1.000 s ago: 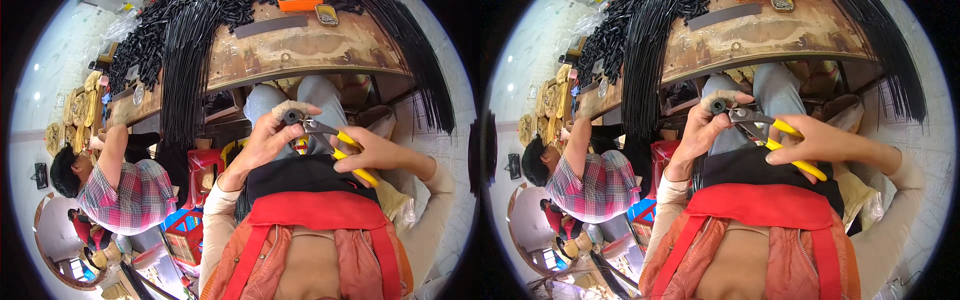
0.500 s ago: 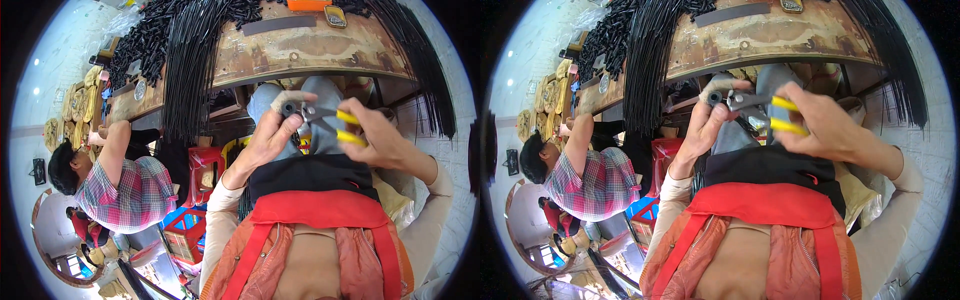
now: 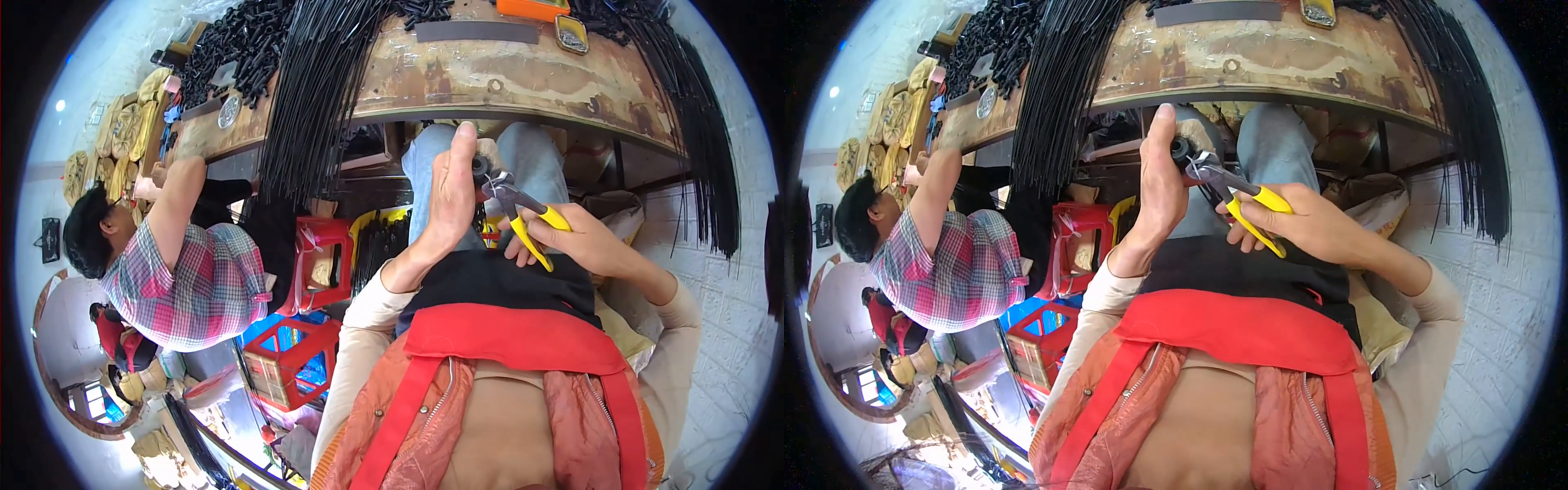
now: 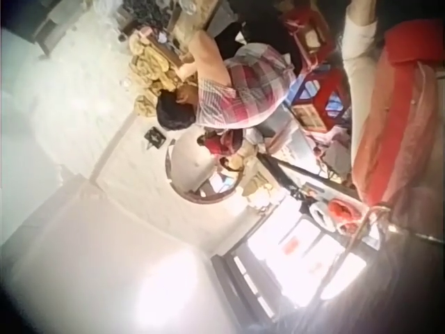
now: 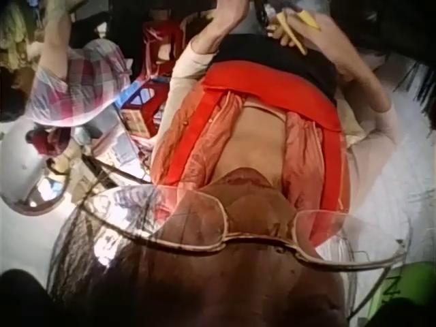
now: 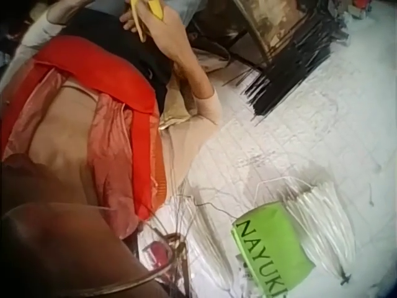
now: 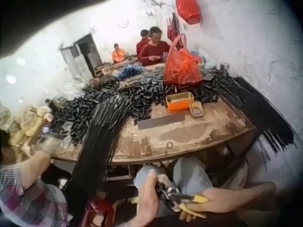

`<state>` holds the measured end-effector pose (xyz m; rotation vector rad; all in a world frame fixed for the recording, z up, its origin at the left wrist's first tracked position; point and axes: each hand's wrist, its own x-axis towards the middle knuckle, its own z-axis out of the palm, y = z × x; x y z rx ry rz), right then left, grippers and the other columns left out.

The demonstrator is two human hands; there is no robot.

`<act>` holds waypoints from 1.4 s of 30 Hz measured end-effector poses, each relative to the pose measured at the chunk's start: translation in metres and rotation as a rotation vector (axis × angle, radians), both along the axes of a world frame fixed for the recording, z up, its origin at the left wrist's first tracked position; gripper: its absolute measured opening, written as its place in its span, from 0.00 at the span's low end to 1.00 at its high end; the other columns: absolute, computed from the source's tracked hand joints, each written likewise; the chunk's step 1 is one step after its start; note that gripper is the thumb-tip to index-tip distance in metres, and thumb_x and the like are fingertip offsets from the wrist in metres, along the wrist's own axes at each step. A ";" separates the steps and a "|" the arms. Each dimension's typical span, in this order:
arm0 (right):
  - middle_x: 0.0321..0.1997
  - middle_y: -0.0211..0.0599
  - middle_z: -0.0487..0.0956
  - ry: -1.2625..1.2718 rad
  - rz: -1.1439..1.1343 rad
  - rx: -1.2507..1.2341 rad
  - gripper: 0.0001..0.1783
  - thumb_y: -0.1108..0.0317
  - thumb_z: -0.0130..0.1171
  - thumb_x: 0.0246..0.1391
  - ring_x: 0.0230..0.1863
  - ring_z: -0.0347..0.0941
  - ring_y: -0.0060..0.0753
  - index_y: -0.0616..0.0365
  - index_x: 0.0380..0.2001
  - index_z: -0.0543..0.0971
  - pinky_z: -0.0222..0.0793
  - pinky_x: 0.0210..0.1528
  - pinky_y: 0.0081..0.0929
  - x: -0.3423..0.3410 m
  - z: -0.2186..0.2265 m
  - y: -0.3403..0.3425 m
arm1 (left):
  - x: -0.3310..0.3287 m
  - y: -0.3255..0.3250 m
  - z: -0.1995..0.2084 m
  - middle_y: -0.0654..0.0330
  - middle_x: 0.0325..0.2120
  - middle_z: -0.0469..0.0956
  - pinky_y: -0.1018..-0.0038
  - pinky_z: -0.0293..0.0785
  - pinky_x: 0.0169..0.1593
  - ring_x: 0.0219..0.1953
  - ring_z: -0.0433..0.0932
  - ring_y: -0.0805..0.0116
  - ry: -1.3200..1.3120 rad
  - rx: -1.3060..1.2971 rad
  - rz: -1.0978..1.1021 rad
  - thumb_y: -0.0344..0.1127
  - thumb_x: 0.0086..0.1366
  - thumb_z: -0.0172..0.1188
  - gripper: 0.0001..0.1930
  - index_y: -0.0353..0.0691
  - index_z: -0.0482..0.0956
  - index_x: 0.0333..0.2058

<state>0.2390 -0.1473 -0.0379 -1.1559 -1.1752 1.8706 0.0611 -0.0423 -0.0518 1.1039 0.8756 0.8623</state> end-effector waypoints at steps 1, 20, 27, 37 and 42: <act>0.37 0.43 0.80 0.015 0.042 -0.021 0.22 0.58 0.41 0.69 0.32 0.77 0.29 0.68 0.50 0.72 0.72 0.41 0.22 0.007 0.007 0.001 | 0.000 0.000 0.001 0.69 0.17 0.71 0.82 0.64 0.21 0.17 0.68 0.81 0.002 0.000 -0.036 0.56 0.70 0.39 0.26 0.44 0.73 0.24; 0.39 0.47 0.78 -1.018 -0.322 0.773 0.13 0.75 0.62 0.46 0.41 0.75 0.47 0.63 0.39 0.78 0.70 0.46 0.30 0.091 -0.008 0.094 | 0.015 0.050 0.013 0.64 0.25 0.69 0.80 0.63 0.33 0.29 0.67 0.77 -0.285 0.286 0.005 0.55 0.74 0.37 0.27 0.33 0.72 0.44; 0.35 0.42 0.79 -1.580 -0.392 1.031 0.13 0.72 0.56 0.45 0.37 0.77 0.48 0.55 0.38 0.79 0.73 0.37 0.40 0.203 -0.044 0.197 | 0.036 0.066 -0.017 0.65 0.23 0.66 0.75 0.68 0.38 0.28 0.66 0.76 -0.278 0.234 -0.378 0.50 0.73 0.44 0.21 0.33 0.71 0.40; 0.33 0.42 0.80 -1.541 -0.374 0.971 0.12 0.69 0.55 0.47 0.36 0.77 0.50 0.57 0.36 0.79 0.72 0.36 0.42 0.223 -0.044 0.226 | 0.040 0.066 -0.031 0.67 0.22 0.65 0.75 0.71 0.40 0.26 0.63 0.79 -0.227 0.161 -0.403 0.47 0.73 0.45 0.18 0.34 0.71 0.41; 0.27 0.37 0.79 -1.153 -0.587 0.533 0.14 0.59 0.60 0.53 0.30 0.76 0.33 0.59 0.34 0.80 0.70 0.32 0.30 0.230 -0.025 0.233 | 0.036 0.038 -0.024 0.68 0.22 0.64 0.81 0.60 0.31 0.26 0.60 0.81 -0.185 0.163 -0.270 0.48 0.73 0.44 0.19 0.34 0.72 0.40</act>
